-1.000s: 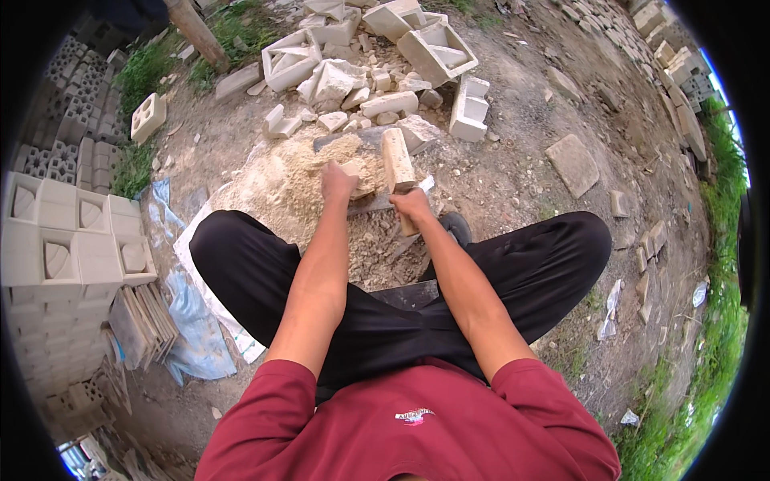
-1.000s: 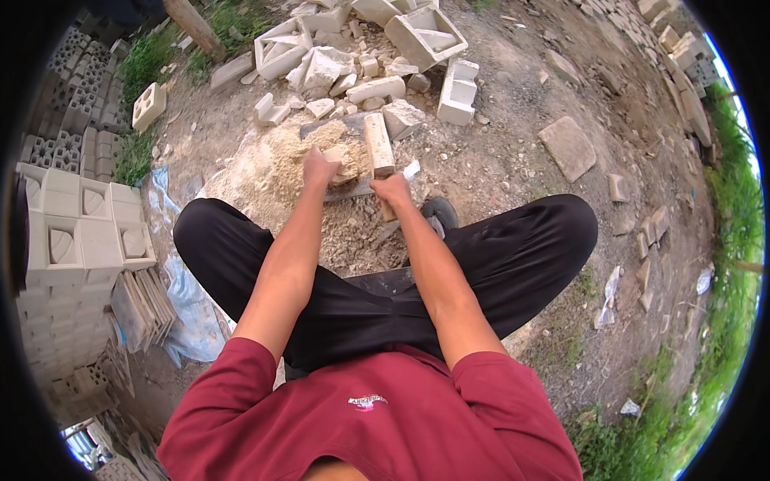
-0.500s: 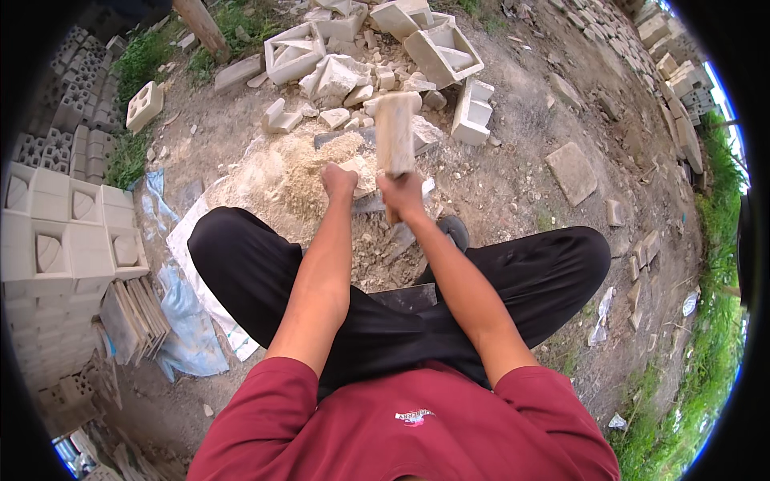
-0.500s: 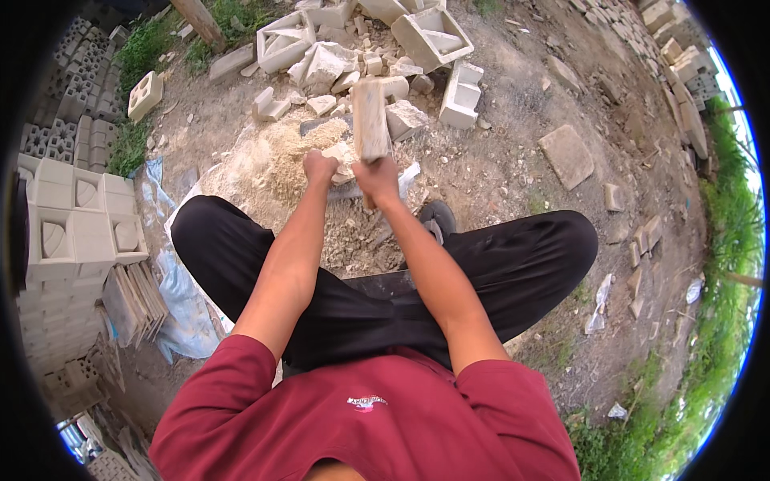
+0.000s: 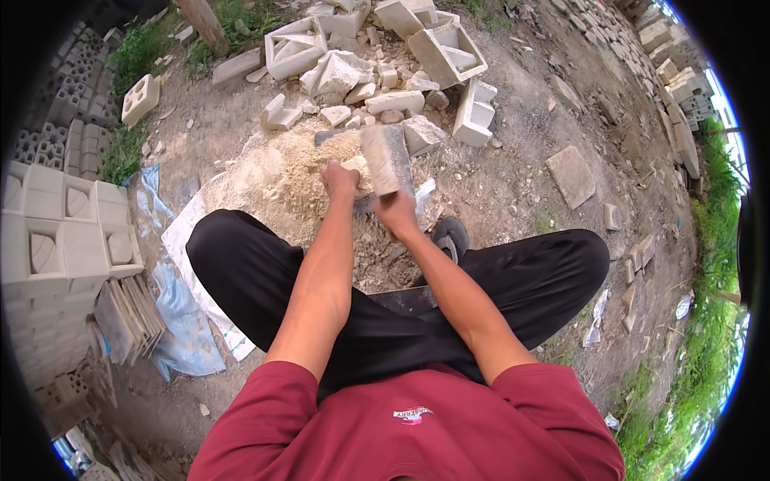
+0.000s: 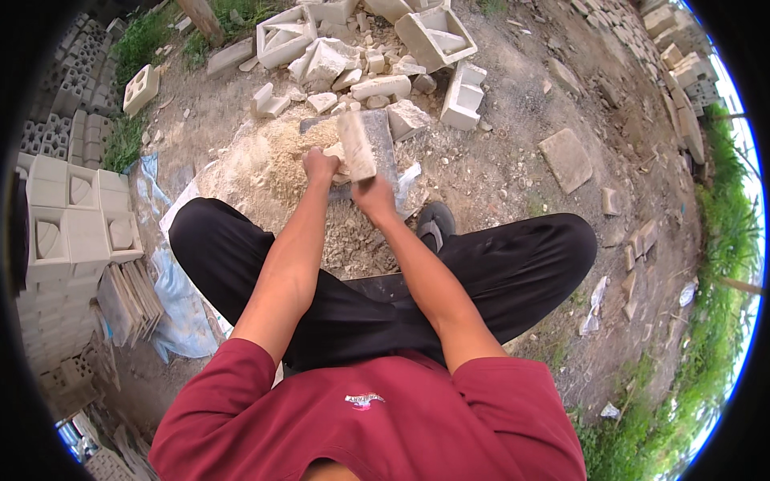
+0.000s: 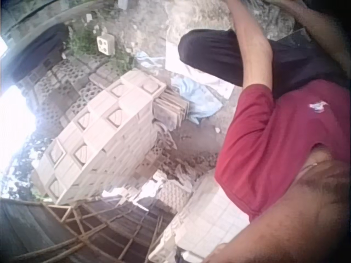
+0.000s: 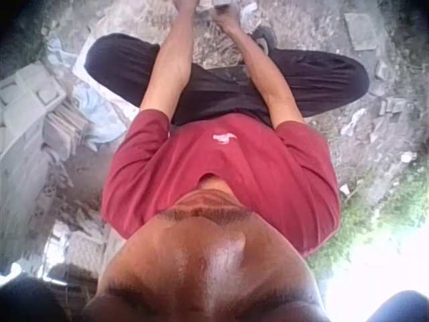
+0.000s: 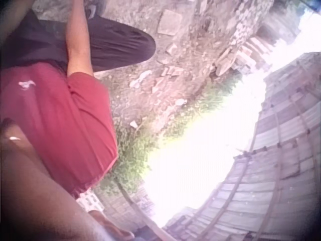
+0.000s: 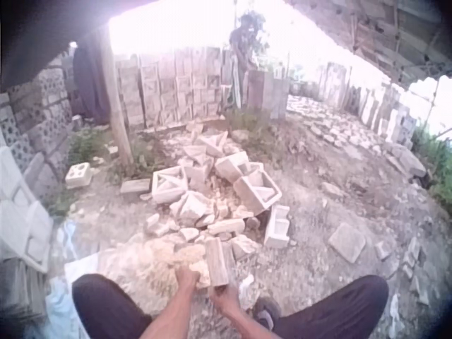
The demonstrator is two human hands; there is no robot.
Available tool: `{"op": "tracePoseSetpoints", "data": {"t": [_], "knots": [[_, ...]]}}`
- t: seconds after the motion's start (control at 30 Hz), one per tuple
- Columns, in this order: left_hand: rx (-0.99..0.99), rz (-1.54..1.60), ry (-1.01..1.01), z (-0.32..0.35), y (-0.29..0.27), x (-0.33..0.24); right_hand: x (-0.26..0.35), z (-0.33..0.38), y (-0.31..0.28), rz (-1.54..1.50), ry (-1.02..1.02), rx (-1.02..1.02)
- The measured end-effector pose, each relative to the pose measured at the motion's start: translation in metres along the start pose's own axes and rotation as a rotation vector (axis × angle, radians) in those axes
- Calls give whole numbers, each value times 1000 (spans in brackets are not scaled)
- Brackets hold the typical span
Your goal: The person shapes a stone block by striking a large stone piece with a wooden mallet while holding a smaller stone fragment to chip away material, creating stone dust and debris.
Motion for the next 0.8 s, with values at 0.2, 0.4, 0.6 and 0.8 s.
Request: {"op": "tracePoseSetpoints", "data": {"t": [0.2, 0.4, 0.6, 0.8], "knots": [[67, 27, -24, 3, -2, -7, -9, -20, -11, -140, 105, 101], [111, -9, -23, -14, -2, 9, 20, -7, -14, -265, -95, -29], [98, 25, -62, -4, -5, -8, -8, -2, -17, -40, 218, 176], [71, 27, -80, -3, -5, 1, 25, -12, -25, -229, 157, 126]]}}
Point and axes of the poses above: each hand's wrist, its own z-axis away from the middle knuckle, its own y-axis out of the palm, x = y × z, the point moved 1 cm from there along -z, towards the middle knuckle, and after that the axes turned 8 degrees about y, right-handed, at the moved point
